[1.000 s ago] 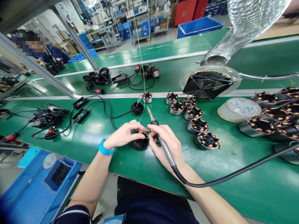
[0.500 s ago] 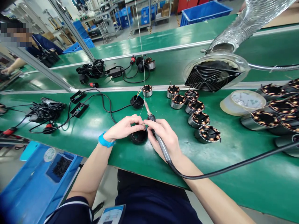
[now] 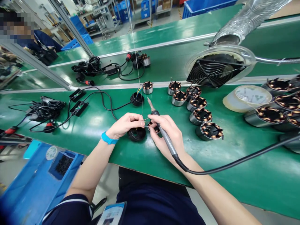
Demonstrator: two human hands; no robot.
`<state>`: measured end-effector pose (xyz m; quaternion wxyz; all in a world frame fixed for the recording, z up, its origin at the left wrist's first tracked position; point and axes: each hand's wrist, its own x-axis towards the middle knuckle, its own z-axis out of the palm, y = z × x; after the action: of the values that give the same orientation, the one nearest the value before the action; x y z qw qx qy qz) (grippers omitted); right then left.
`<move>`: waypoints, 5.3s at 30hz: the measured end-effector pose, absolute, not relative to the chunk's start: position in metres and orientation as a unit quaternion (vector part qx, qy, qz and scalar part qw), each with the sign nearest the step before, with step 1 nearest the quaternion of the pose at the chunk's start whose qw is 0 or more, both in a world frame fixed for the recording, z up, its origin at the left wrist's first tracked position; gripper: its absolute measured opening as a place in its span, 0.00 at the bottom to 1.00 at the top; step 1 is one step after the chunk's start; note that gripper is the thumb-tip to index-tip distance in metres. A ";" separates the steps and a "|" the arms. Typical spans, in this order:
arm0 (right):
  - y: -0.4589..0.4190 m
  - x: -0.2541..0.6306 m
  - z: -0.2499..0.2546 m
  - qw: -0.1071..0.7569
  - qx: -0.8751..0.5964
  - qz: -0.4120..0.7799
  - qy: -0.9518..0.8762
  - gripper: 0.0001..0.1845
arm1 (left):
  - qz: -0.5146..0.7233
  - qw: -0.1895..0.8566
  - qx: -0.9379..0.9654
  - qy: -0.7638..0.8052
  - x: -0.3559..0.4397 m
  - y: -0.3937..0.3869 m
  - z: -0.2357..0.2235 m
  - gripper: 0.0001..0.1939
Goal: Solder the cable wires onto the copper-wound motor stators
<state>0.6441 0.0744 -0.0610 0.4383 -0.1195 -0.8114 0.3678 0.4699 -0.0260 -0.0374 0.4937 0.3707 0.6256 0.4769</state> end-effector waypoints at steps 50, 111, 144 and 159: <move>0.077 0.663 -0.053 0.553 -0.163 0.283 -0.767 0.16 | 0.443 0.339 0.443 0.702 0.481 -0.024 -0.037 0.15; 0.098 0.647 -0.074 0.317 -0.117 0.391 -0.856 0.31 | 0.375 0.276 0.500 0.730 0.464 -0.033 -0.032 0.17; 0.111 0.675 -0.090 0.375 -0.100 0.434 -0.813 0.33 | 0.148 0.501 0.507 0.685 0.468 0.054 -0.006 0.25; 0.111 0.676 -0.089 0.372 -0.101 0.444 -0.809 0.33 | 0.213 0.534 0.437 0.692 0.446 0.028 -0.011 0.28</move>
<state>0.6755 0.1106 -0.0891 0.3720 -0.1006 -0.8091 0.4436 0.4462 0.0275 -0.0109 0.5338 0.4375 0.6917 0.2127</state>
